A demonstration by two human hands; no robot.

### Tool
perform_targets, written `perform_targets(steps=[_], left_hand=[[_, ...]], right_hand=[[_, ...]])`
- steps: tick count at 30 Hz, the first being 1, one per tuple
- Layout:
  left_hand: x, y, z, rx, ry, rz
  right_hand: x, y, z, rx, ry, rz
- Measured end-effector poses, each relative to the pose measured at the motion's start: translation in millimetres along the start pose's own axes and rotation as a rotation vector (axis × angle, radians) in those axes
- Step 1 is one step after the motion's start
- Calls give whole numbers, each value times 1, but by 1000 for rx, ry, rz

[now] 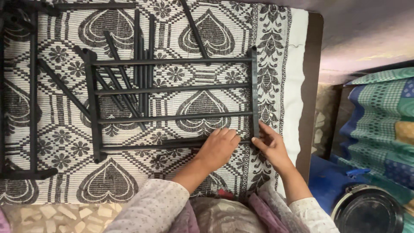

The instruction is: The person assembles black metal frame components on a patterned surface. They connect rods and crossbars by hand to form rectangular frames, then set the completed frames aside.

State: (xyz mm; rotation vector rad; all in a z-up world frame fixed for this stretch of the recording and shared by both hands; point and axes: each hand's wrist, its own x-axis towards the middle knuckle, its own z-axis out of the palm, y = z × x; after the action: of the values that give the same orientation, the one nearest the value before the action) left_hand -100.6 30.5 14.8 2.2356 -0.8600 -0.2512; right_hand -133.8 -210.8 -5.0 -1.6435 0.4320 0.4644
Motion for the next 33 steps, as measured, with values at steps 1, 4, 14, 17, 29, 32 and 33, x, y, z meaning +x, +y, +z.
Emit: perform_targets(steps=[1,4,14,17,29,32,33], left_hand=[[-1,0,3,-8,36,-1],[-3,1,7,35,22,-7],[-3,2,13,53,-17,-42],[1,4,13,-7,-40,-99],[5,5,7,-143,-74,-175],[9,5,6,-106,2,-154],[9,4,6,-100,-2,-145]], right_hand=[[-1,-3,0,10,-24,-9],[-5,-10,2,33,-54,57],[-5,10,3,53,-42,-42],[-4,10,2,47,-42,-45],[-1,18,6,21,1,-120],[-2,24,10,-37,48,-184],[-2,24,11,-40,59,-179]])
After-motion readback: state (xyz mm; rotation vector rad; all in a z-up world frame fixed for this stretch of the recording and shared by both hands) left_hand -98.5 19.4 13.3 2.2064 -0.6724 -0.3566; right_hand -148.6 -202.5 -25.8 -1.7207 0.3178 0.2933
